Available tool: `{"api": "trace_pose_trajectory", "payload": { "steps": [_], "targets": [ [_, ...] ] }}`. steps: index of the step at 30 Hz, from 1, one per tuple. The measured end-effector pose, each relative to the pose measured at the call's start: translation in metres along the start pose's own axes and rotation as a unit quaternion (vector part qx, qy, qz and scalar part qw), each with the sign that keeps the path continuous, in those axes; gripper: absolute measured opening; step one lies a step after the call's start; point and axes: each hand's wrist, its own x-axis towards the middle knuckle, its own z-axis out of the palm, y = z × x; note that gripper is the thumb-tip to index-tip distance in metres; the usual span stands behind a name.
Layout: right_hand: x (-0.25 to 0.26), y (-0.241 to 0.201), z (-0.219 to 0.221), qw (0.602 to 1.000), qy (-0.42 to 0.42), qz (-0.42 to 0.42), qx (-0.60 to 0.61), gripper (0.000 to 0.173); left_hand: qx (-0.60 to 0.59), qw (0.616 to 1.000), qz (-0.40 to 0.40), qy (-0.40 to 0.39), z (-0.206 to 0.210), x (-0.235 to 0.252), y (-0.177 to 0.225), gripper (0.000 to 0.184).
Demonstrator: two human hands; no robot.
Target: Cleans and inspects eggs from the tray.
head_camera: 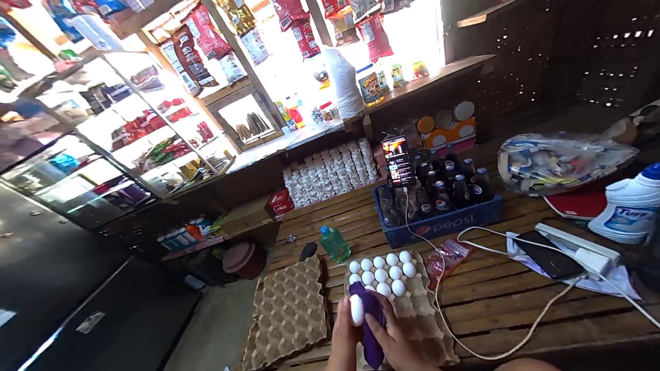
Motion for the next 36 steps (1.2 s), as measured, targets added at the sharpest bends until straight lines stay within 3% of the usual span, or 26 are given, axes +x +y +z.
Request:
{"api": "trace_pose_trajectory", "payload": {
  "steps": [2,5,10,13,16,19,22,24,26,28,30,36],
  "targets": [
    [0.002,0.008,-0.001,0.996,-0.005,-0.078,-0.039,0.053,0.009,1.0,-0.015,0.004,0.001,-0.001,0.0,0.058],
    [0.005,0.003,-0.006,0.994,0.008,-0.096,-0.054,0.048,0.064,0.997,0.005,-0.044,-0.004,-0.003,-0.008,0.062],
    [0.007,-0.018,-0.01,0.998,0.04,0.041,-0.003,0.049,0.108,0.991,0.028,-0.078,-0.005,-0.002,-0.014,0.05],
    [0.008,-0.016,-0.011,0.997,0.047,0.067,-0.003,0.052,0.104,0.991,0.033,-0.072,-0.004,-0.001,-0.01,0.047],
    [0.006,-0.004,-0.007,0.999,0.023,0.016,-0.019,0.053,0.05,0.997,0.029,-0.044,-0.003,0.0,-0.004,0.05],
    [0.004,0.007,-0.003,0.995,0.006,-0.08,-0.056,0.05,0.032,0.998,0.04,-0.021,-0.002,0.002,-0.002,0.04],
    [0.006,0.006,-0.004,0.99,0.017,-0.118,-0.073,0.045,0.055,0.996,0.047,-0.043,-0.002,0.0,-0.002,0.032],
    [0.007,0.002,-0.006,0.994,0.029,-0.092,-0.042,0.044,0.081,0.992,0.054,-0.085,-0.004,-0.001,-0.004,0.028],
    [0.006,-0.009,-0.008,0.999,0.047,-0.008,-0.002,0.046,0.095,0.987,0.056,-0.116,-0.006,-0.001,-0.007,0.026],
    [0.007,-0.021,-0.009,0.995,0.059,0.07,0.027,0.051,0.098,0.986,0.054,-0.121,-0.006,-0.002,-0.007,0.026],
    [0.008,-0.021,-0.009,0.994,0.052,0.084,0.037,0.053,0.083,0.99,0.054,-0.097,-0.005,-0.002,-0.005,0.029],
    [0.005,0.007,-0.004,0.996,-0.015,-0.082,-0.024,0.05,0.01,1.0,0.019,-0.013,-0.006,0.001,0.0,0.046]
  ]
}}
